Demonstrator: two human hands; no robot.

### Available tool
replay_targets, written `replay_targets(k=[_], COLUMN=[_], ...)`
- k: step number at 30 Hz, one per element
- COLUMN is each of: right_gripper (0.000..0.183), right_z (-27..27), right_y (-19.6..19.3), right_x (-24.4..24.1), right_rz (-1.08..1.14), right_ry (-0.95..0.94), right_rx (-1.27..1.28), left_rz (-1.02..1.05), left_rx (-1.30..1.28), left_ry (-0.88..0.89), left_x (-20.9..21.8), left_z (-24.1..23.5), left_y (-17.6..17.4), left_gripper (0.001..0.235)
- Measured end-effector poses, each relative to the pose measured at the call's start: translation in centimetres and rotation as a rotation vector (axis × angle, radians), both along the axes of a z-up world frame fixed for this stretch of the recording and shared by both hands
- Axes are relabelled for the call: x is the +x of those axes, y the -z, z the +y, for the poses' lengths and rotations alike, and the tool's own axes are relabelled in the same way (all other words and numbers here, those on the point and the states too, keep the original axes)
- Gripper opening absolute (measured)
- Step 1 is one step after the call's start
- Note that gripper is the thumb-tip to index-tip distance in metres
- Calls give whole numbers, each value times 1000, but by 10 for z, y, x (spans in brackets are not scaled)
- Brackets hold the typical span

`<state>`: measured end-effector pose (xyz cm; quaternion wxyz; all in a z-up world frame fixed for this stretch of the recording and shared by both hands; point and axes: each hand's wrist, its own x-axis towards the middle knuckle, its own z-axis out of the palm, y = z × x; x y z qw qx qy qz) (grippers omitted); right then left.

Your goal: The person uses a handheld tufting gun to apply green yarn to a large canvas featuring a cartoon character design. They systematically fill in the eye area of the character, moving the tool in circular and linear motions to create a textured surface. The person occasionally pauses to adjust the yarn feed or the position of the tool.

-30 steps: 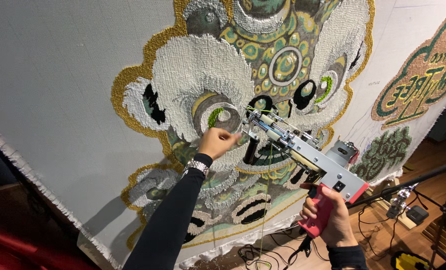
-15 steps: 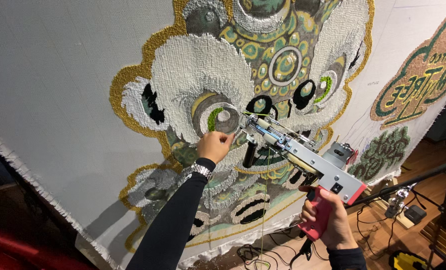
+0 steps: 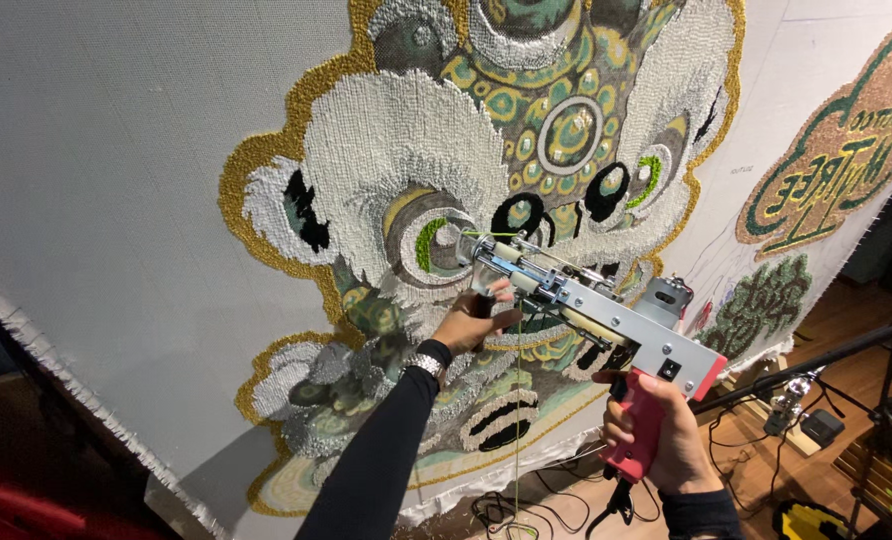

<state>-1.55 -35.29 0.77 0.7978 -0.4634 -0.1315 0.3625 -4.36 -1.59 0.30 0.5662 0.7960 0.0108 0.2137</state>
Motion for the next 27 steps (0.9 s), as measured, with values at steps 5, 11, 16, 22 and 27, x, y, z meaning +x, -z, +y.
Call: replay_targets(k=[5,11,16,22,27], right_gripper=[57,56,47,51,61], right_z=[3,6,10,11,10], right_y=[-5,-11,-17,-28,-40], right_x=[7,14,16,21,22], right_rz=[-104,-145,-145,-141,-196], right_ry=[-82,-61,-12,-29,-90], right_rx=[20,-18,-82,-98,-92], left_rz=[44,53,-5,48,129], left_rx=[-128,-209,-244,-300,-263], left_ry=[-117,-136,-209,-60,-102], left_x=[0,9,22,28,25], left_z=[-12,-11,-12,-2,-2], left_y=[2,8,6,2,-1], left_gripper=[54,45,51,53,38])
